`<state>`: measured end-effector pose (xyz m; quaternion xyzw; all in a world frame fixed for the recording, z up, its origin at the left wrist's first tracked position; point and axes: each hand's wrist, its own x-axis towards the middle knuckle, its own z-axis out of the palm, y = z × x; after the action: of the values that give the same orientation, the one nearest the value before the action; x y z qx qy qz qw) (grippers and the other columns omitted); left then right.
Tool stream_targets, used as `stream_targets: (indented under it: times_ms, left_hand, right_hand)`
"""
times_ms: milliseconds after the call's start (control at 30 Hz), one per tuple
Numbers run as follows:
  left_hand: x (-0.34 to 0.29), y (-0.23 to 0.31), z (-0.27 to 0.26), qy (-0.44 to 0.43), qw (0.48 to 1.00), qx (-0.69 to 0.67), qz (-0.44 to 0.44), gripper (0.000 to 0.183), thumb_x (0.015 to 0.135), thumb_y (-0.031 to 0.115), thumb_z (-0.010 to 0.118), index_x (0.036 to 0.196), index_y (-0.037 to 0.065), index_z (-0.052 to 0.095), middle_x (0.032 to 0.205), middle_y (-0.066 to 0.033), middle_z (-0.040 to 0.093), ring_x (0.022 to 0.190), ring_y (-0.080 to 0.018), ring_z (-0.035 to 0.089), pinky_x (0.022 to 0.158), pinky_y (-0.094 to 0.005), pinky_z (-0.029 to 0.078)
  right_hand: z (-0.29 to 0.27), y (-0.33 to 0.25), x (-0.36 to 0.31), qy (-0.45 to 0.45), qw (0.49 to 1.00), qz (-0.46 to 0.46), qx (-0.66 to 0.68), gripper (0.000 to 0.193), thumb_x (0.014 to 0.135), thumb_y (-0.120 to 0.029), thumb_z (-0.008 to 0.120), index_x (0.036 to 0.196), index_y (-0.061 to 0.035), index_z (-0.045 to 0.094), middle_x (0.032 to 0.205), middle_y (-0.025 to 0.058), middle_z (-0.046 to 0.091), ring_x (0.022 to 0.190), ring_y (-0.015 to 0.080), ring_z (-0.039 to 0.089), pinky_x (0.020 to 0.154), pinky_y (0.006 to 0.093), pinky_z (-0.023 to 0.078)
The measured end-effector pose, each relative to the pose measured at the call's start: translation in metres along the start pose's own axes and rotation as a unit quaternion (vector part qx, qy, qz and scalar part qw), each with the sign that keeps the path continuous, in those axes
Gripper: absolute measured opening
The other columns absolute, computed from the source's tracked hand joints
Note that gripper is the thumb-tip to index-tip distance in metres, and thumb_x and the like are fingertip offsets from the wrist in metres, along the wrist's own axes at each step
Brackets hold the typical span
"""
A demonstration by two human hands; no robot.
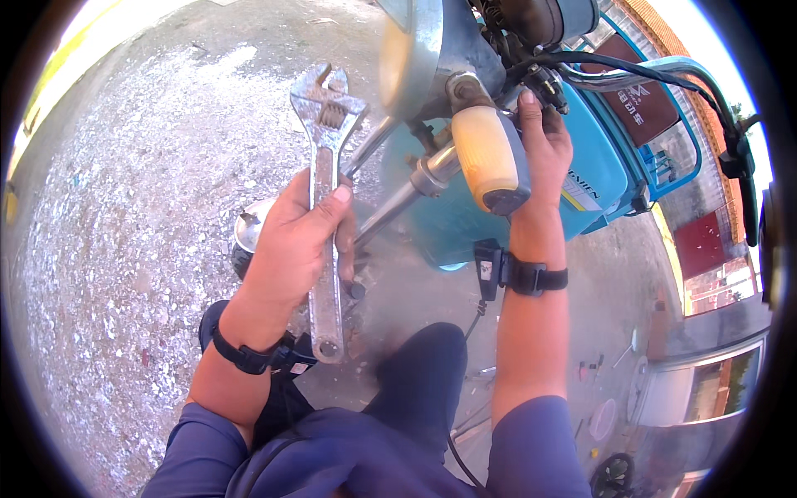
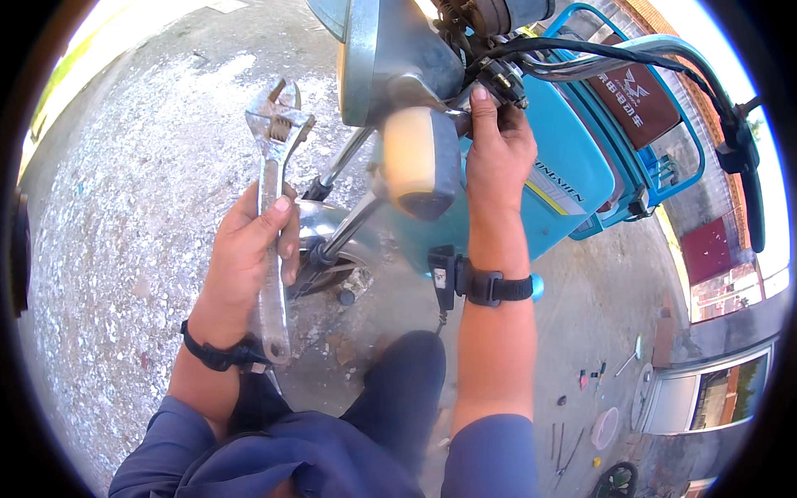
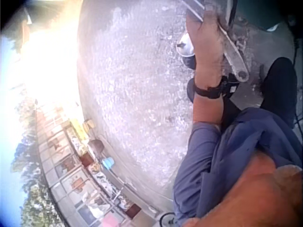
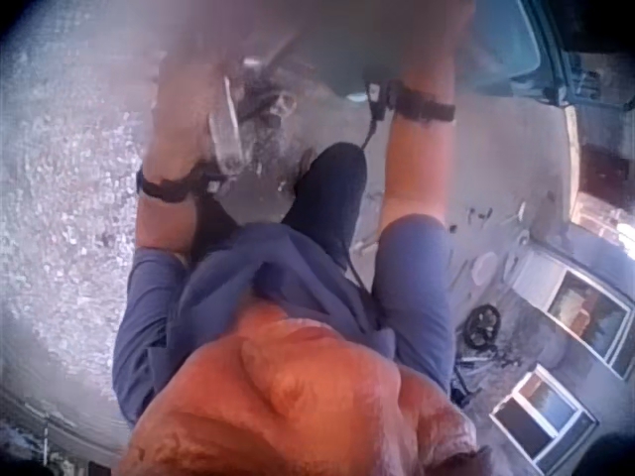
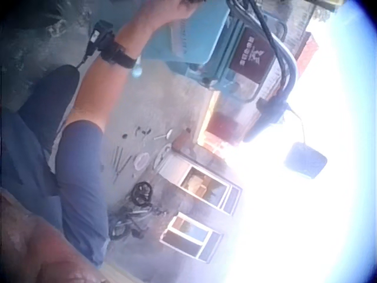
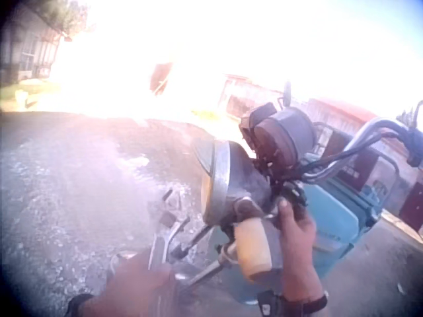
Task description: The person uses an adjustable wrench to loosen or tighten hardware on the front fork and handlebar assembly of a moped, then works with a small screw or fastener by hand while holding the wrench.
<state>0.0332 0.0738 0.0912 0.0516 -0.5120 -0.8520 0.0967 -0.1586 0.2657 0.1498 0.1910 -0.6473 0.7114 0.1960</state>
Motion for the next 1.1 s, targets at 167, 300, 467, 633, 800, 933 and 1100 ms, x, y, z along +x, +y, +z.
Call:
stream_targets:
  times_ms: [167, 300, 467, 633, 800, 933, 1100]
  left_hand:
    - [-0.023, 0.021, -0.064, -0.021, 0.963, 0.253, 0.094, 0.027, 0.103, 0.030, 0.052, 0.110, 0.004, 0.053, 0.067, 0.0005, 0.049, 0.056, -0.0069, 0.046, 0.052, -0.0220, 0.039]
    - [-0.055, 0.051, -0.081, 0.043, 0.825, 0.548, 0.131, 0.035, 0.101, 0.040, 0.055, 0.100, 0.005, 0.055, 0.068, 0.0045, 0.046, 0.059, -0.0043, 0.043, 0.052, -0.0227, 0.037]
    - [-0.024, 0.143, 0.013, -0.042, 0.690, 0.668, 0.273, 0.032, 0.101, 0.034, 0.054, 0.103, 0.003, 0.054, 0.067, -0.0114, 0.053, 0.061, -0.0259, 0.056, 0.059, -0.0386, 0.043]
    - [0.035, 0.196, 0.107, -0.151, 0.421, 0.788, 0.423, 0.023, 0.099, 0.029, 0.057, 0.101, 0.006, 0.055, 0.070, -0.0170, 0.055, 0.067, -0.0358, 0.056, 0.061, -0.0431, 0.043]
    - [0.093, 0.182, 0.157, -0.149, 0.376, 0.795, 0.452, 0.022, 0.099, 0.030, 0.056, 0.099, 0.008, 0.057, 0.074, -0.0166, 0.059, 0.070, -0.0375, 0.060, 0.062, -0.0447, 0.045]
    - [0.107, 0.168, 0.164, -0.142, 0.337, 0.819, 0.442, 0.021, 0.098, 0.029, 0.056, 0.097, 0.008, 0.056, 0.078, -0.0167, 0.062, 0.076, -0.0378, 0.063, 0.066, -0.0462, 0.048]
    - [0.118, 0.158, 0.156, -0.142, 0.309, 0.824, 0.453, 0.021, 0.097, 0.029, 0.056, 0.097, 0.008, 0.054, 0.082, -0.0168, 0.064, 0.077, -0.0391, 0.064, 0.065, -0.0486, 0.050]
  right_hand:
    - [-0.003, 0.011, 0.006, 0.013, 0.999, -0.029, 0.014, 0.031, 0.091, -0.024, 0.074, 0.099, 0.0047, 0.066, 0.084, 0.0046, 0.067, 0.074, 0.0085, 0.059, 0.065, 0.0232, 0.046]
    - [-0.001, -0.002, 0.003, -0.006, 1.000, 0.014, -0.009, 0.036, 0.088, -0.030, 0.075, 0.098, 0.0038, 0.068, 0.080, 0.0068, 0.068, 0.072, 0.0111, 0.060, 0.067, 0.0264, 0.048]
    - [-0.011, 0.014, 0.010, 0.011, 0.997, -0.014, -0.069, 0.040, 0.085, -0.033, 0.076, 0.099, 0.0032, 0.068, 0.080, 0.0086, 0.070, 0.072, 0.0146, 0.062, 0.069, 0.0304, 0.050]
    - [-0.005, 0.019, 0.012, 0.002, 1.000, -0.001, -0.023, 0.041, 0.084, -0.034, 0.076, 0.098, 0.0039, 0.068, 0.083, 0.0112, 0.071, 0.073, 0.0179, 0.063, 0.072, 0.0326, 0.050]
    - [-0.008, 0.018, 0.011, 0.003, 0.999, -0.003, -0.038, 0.040, 0.083, -0.033, 0.076, 0.102, 0.0020, 0.069, 0.083, 0.0108, 0.071, 0.073, 0.0185, 0.063, 0.072, 0.0329, 0.051]
    - [-0.007, 0.010, 0.006, 0.000, 1.000, 0.002, -0.020, 0.040, 0.083, -0.033, 0.076, 0.105, -0.0007, 0.070, 0.085, 0.0096, 0.071, 0.074, 0.0186, 0.064, 0.073, 0.0328, 0.051]
    - [-0.007, 0.018, 0.009, 0.005, 1.000, -0.020, -0.020, 0.040, 0.081, -0.034, 0.077, 0.107, -0.0031, 0.071, 0.089, 0.0093, 0.073, 0.078, 0.0183, 0.067, 0.076, 0.0324, 0.051]
